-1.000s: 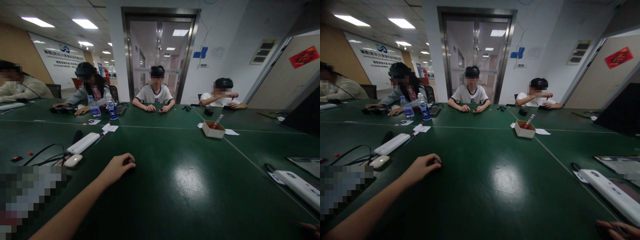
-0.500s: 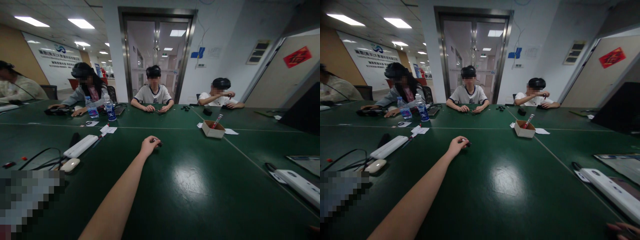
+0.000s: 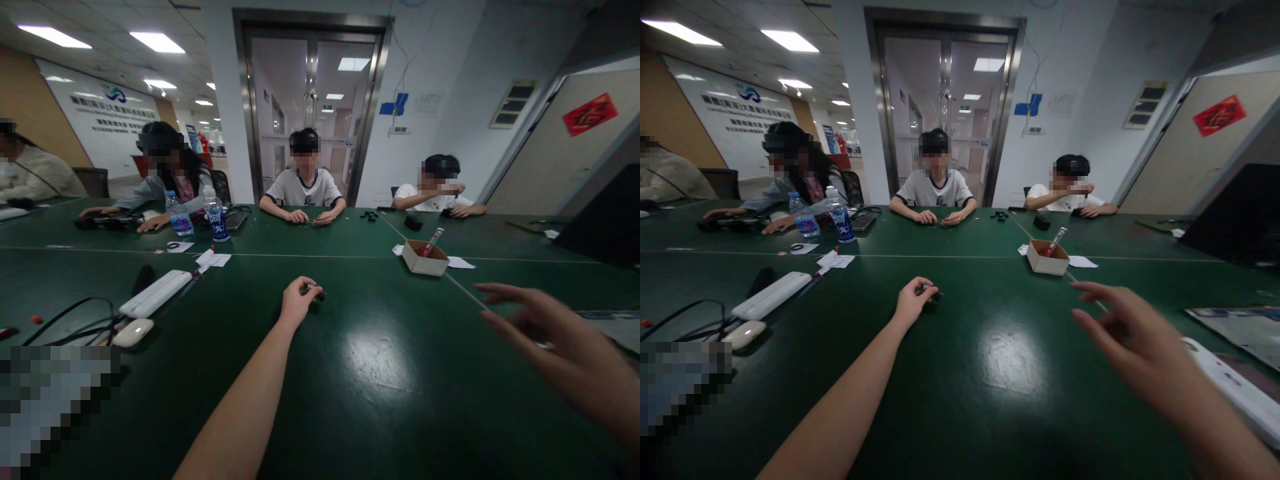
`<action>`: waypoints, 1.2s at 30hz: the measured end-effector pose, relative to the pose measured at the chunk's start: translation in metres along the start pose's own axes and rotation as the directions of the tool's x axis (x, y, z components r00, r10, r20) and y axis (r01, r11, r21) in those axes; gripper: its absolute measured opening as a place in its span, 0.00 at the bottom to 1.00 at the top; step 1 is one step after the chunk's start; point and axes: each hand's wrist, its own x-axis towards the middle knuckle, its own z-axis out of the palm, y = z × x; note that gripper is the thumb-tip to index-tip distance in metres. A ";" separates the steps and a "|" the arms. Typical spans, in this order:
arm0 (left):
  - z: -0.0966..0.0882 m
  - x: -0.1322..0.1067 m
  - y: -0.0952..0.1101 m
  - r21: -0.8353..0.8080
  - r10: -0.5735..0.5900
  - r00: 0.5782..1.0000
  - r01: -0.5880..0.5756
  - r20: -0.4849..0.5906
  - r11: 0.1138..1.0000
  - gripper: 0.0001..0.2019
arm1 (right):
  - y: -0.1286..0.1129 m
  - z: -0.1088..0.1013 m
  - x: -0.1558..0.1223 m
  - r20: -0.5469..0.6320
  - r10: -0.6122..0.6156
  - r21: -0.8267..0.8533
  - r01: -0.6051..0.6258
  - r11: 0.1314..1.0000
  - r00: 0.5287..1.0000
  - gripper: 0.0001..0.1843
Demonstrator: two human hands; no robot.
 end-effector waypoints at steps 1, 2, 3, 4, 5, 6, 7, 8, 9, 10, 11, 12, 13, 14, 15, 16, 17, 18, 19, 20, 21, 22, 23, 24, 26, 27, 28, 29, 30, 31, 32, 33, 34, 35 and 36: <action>0.000 -0.001 0.001 -0.005 0.005 1.000 -0.005 -0.004 1.000 0.08 | -0.010 0.018 0.015 0.121 -0.015 0.128 0.000 0.992 0.993 0.26; -0.001 -0.001 0.002 -0.012 0.009 1.000 -0.009 -0.010 1.000 0.08 | -0.019 0.039 0.030 0.237 -0.028 0.241 -0.031 0.970 0.971 0.24; -0.001 -0.001 0.002 -0.021 0.013 1.000 -0.013 -0.016 1.000 0.08 | -0.028 0.064 0.045 0.334 -0.051 0.335 -0.069 0.940 0.941 0.23; -0.002 -0.001 0.001 -0.031 0.018 1.000 -0.019 -0.024 0.999 0.09 | -0.036 0.092 0.059 0.399 -0.065 0.423 -0.121 0.898 0.915 0.22; -0.003 0.000 0.000 -0.040 0.026 0.999 -0.027 -0.036 0.999 0.09 | -0.041 0.121 0.070 0.458 -0.056 0.498 -0.204 0.843 0.887 0.23; -0.004 0.002 -0.002 -0.049 0.035 0.998 -0.037 -0.054 0.998 0.09 | -0.046 0.149 0.079 0.530 -0.035 0.552 -0.314 0.772 0.847 0.26; -0.005 0.004 -0.004 -0.056 0.043 0.996 -0.047 -0.076 0.997 0.10 | -0.048 0.176 0.085 0.599 -0.013 0.592 -0.432 0.681 0.800 0.28; -0.006 0.006 -0.007 -0.063 0.050 0.994 -0.056 -0.100 0.996 0.11 | -0.050 0.201 0.089 0.665 -0.036 0.627 -0.531 0.570 0.746 0.30; -0.007 0.009 -0.011 -0.071 0.055 0.991 -0.064 -0.119 0.995 0.12 | -0.050 0.222 0.091 0.689 -0.072 0.668 -0.594 0.448 0.721 0.31; -0.007 0.011 -0.014 -0.079 0.059 0.989 -0.070 -0.132 0.994 0.13 | -0.051 0.240 0.091 0.686 -0.106 0.708 -0.625 0.328 0.720 0.30; -0.007 0.013 -0.017 -0.088 0.063 0.989 -0.075 -0.135 0.993 0.15 | -0.050 0.254 0.089 0.666 -0.135 0.741 -0.631 0.230 0.734 0.29; -0.007 0.015 -0.019 -0.097 0.066 0.989 -0.079 -0.129 0.992 0.16 | -0.050 0.265 0.087 0.640 -0.154 0.768 -0.619 0.162 0.753 0.27; -0.006 0.016 -0.020 -0.109 0.068 0.991 -0.081 -0.119 0.991 0.17 | -0.049 0.272 0.085 0.616 -0.165 0.788 -0.603 0.125 0.770 0.26; -0.005 0.017 -0.021 -0.118 0.068 0.992 -0.081 -0.106 0.990 0.17 | -0.047 0.277 0.084 0.593 -0.168 0.805 -0.583 0.108 0.788 0.25; -0.004 0.017 -0.021 -0.124 0.065 0.994 -0.076 -0.092 0.989 0.18 | -0.046 0.279 0.082 0.574 -0.164 0.819 -0.565 0.103 0.802 0.24; -0.003 0.017 -0.020 -0.128 0.058 0.995 -0.068 -0.076 0.990 0.17 | -0.044 0.280 0.081 0.560 -0.156 0.829 -0.551 0.100 0.814 0.24; -0.002 0.017 -0.020 -0.129 0.050 0.997 -0.058 -0.060 0.990 0.17 | -0.043 0.279 0.080 0.545 -0.141 0.838 -0.538 0.092 0.826 0.24; -0.002 0.017 -0.019 -0.126 0.042 0.998 -0.048 -0.046 0.991 0.16 | -0.042 0.278 0.080 0.533 -0.124 0.846 -0.527 0.080 0.837 0.24; -0.001 0.017 -0.019 -0.122 0.040 0.998 -0.045 -0.044 0.991 0.16 | -0.041 0.277 0.079 0.524 -0.108 0.852 -0.520 0.064 0.845 0.24; -0.001 0.017 -0.019 -0.121 0.046 0.997 -0.053 -0.056 0.991 0.16 | -0.041 0.276 0.079 0.517 -0.094 0.856 -0.515 0.047 0.851 0.24; -0.001 0.017 -0.020 -0.119 0.061 0.995 -0.070 -0.077 0.990 0.17 | -0.040 0.274 0.079 0.510 -0.080 0.860 -0.510 0.031 0.856 0.24; -0.002 0.017 -0.020 -0.117 0.081 0.991 -0.093 -0.102 0.989 0.17 | -0.040 0.273 0.078 0.506 -0.067 0.862 -0.506 0.016 0.860 0.24; -0.002 0.017 -0.021 -0.115 0.102 0.987 -0.116 -0.123 0.987 0.16 | -0.041 0.273 0.078 0.504 -0.056 0.863 -0.505 0.004 0.862 0.24; -0.003 0.018 -0.022 -0.113 0.118 0.984 -0.133 -0.135 0.985 0.15 | -0.041 0.272 0.077 0.502 -0.044 0.864 -0.503 -0.007 0.863 0.24; -0.005 0.018 -0.023 -0.109 0.119 0.986 -0.133 -0.119 0.985 0.12 | -0.041 0.273 0.077 0.496 -0.017 0.868 -0.496 -0.020 0.868 0.24; -0.005 0.018 -0.024 -0.110 0.112 0.988 -0.123 -0.106 0.986 0.11 | -0.041 0.273 0.077 0.491 -0.003 0.871 -0.491 -0.026 0.871 0.24; -0.006 0.018 -0.024 -0.113 0.104 0.990 -0.114 -0.090 0.987 0.11 | -0.041 0.274 0.077 0.485 0.012 0.874 -0.485 -0.029 0.874 0.24; -0.006 0.018 -0.025 -0.117 0.097 0.992 -0.106 -0.074 0.988 0.11 | -0.040 0.274 0.077 0.479 0.025 0.878 -0.478 -0.033 0.878 0.24; -0.006 0.018 -0.025 -0.121 0.093 0.994 -0.100 -0.061 0.988 0.11 | -0.040 0.274 0.077 0.474 0.033 0.880 -0.473 -0.034 0.880 0.24; -0.006 0.018 -0.025 -0.125 0.093 0.994 -0.099 -0.054 0.987 0.11 | -0.040 0.275 0.077 0.470 0.038 0.883 -0.469 -0.034 0.882 0.24; -0.006 0.018 -0.025 -0.128 0.093 0.994 -0.099 -0.050 0.987 0.11 | -0.040 0.274 0.077 0.467 0.040 0.884 -0.466 -0.032 0.884 0.24; -0.005 0.018 -0.024 -0.129 0.091 0.995 -0.097 -0.048 0.987 0.11 | -0.040 0.274 0.078 0.466 0.038 0.885 -0.466 -0.027 0.884 0.23; -0.005 0.018 -0.024 -0.128 0.087 0.995 -0.092 -0.046 0.987 0.11 | -0.041 0.274 0.078 0.468 0.034 0.884 -0.468 -0.020 0.883 0.23; -0.005 0.018 -0.023 -0.122 0.084 0.995 -0.089 -0.045 0.989 0.11 | -0.041 0.273 0.077 0.471 0.029 0.882 -0.471 -0.012 0.882 0.23; -0.005 0.017 -0.022 -0.111 0.082 0.996 -0.087 -0.043 0.990 0.10 | -0.041 0.272 0.077 0.475 0.022 0.880 -0.475 -0.004 0.880 0.23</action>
